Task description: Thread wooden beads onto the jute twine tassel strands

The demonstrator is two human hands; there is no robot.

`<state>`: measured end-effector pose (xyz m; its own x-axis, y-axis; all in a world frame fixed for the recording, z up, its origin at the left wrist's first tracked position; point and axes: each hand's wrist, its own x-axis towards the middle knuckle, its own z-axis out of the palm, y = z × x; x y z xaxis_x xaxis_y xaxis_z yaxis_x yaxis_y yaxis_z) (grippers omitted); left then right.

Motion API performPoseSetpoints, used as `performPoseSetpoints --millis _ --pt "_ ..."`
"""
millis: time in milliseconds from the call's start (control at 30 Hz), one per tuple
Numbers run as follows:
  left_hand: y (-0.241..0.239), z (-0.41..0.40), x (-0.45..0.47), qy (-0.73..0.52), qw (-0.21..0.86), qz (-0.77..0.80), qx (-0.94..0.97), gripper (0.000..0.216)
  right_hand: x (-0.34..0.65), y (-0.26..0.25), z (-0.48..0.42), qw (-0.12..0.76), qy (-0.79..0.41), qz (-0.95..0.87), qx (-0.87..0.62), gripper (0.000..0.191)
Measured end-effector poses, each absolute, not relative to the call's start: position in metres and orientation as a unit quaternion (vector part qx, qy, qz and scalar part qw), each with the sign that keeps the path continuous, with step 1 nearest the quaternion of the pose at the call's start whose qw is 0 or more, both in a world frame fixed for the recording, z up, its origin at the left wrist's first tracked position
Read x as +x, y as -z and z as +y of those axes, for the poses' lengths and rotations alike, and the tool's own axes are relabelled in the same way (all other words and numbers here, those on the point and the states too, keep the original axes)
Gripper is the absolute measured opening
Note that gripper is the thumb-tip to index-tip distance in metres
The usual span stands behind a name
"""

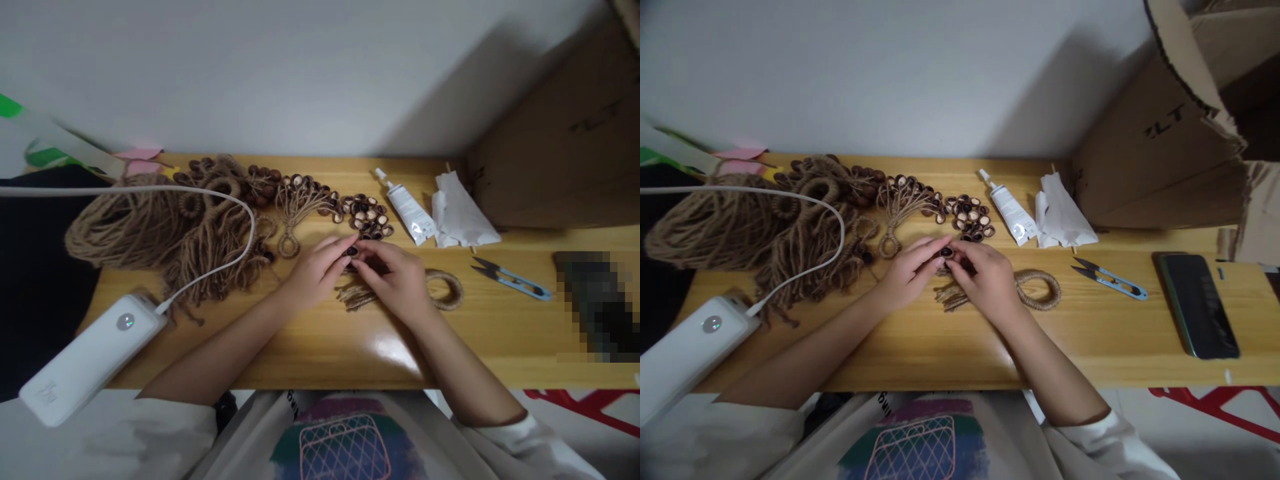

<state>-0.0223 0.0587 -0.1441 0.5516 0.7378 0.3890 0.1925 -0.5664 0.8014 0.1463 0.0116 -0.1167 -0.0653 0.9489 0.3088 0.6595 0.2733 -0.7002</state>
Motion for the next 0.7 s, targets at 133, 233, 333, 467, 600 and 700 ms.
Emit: performPoseSetpoints --millis 133,233,333,467,600,700 --pt "0.1431 0.0574 -0.0214 -0.369 0.349 0.292 0.81 0.039 0.1461 0.116 0.011 0.378 -0.198 -0.702 -0.57 0.024" --pt "0.1425 0.0558 -0.0206 -0.359 0.326 0.287 0.826 0.04 0.1463 0.1161 0.0107 0.375 -0.196 -0.699 -0.576 0.022" --pt "0.1424 0.0545 -0.0201 -0.355 0.313 0.287 0.833 0.041 0.1461 0.116 0.0105 0.377 -0.197 -0.697 -0.578 0.022" --pt "0.1429 0.0544 -0.0206 -0.356 0.324 0.28 0.831 0.042 0.1456 0.1146 0.0104 0.375 -0.198 -0.7 -0.574 0.021" --pt "0.1431 0.0552 -0.022 -0.361 0.325 0.262 0.834 0.045 0.1456 0.1142 0.0099 0.377 -0.197 -0.702 -0.571 0.021" --pt "0.143 0.0555 -0.0224 -0.363 0.342 0.255 0.828 0.048 0.1458 0.1145 0.0096 0.373 -0.201 -0.701 -0.574 0.021"
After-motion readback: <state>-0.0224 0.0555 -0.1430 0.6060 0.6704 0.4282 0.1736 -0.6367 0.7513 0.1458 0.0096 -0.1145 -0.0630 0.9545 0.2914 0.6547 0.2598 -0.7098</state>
